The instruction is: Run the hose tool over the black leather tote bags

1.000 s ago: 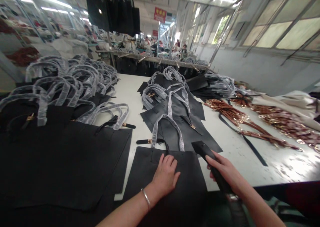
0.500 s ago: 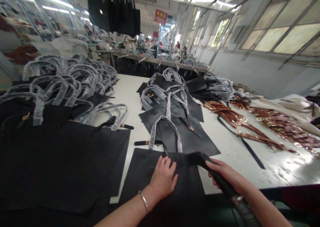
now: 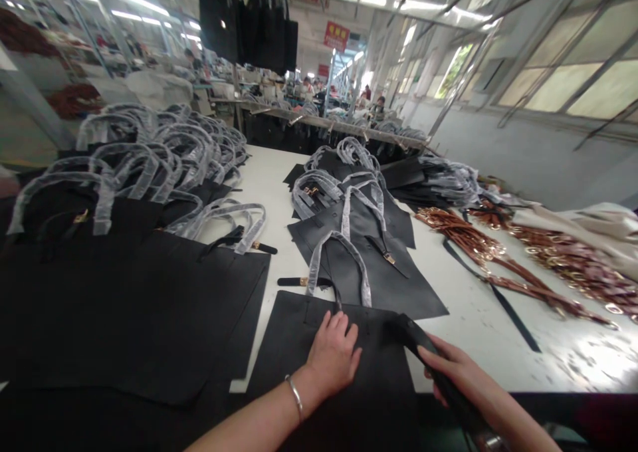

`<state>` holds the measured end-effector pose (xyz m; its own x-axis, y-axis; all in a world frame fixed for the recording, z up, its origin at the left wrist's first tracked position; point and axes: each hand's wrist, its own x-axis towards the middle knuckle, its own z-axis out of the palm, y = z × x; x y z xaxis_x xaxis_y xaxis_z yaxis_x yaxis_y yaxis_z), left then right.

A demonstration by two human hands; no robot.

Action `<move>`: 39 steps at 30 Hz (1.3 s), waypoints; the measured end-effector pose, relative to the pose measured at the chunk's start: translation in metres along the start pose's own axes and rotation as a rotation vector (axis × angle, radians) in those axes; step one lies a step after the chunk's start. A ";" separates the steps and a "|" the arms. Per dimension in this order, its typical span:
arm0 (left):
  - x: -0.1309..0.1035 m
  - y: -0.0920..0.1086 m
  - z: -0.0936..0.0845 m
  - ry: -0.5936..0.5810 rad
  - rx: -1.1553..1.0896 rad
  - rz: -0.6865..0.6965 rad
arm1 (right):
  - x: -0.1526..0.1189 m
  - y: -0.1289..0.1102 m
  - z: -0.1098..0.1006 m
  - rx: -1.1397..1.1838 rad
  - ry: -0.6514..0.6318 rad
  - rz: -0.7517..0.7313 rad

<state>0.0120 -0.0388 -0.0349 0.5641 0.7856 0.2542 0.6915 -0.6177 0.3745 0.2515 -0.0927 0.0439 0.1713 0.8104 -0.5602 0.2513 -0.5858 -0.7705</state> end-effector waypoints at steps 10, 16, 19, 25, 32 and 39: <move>-0.034 -0.012 -0.002 0.006 -0.084 -0.036 | -0.001 -0.043 0.031 -0.092 -0.025 -0.178; -0.060 -0.019 -0.022 0.008 -0.054 -0.088 | -0.013 -0.044 0.064 -0.143 -0.341 -0.088; -0.058 -0.019 -0.027 -0.004 -0.045 -0.052 | -0.007 -0.046 0.075 -0.153 -0.359 -0.042; -0.055 -0.020 -0.026 -0.004 -0.059 -0.059 | 0.016 -0.059 0.084 -0.140 -0.405 -0.067; -0.057 -0.022 -0.024 0.020 -0.080 -0.081 | 0.024 -0.057 0.066 -0.185 -0.465 0.033; -0.058 -0.024 -0.019 0.073 -0.056 -0.035 | 0.034 -0.073 0.090 -0.183 -0.299 -0.162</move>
<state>-0.0461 -0.0685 -0.0417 0.5046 0.8082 0.3037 0.6827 -0.5888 0.4328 0.1532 -0.0231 0.0542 -0.1628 0.8381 -0.5207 0.4230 -0.4175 -0.8042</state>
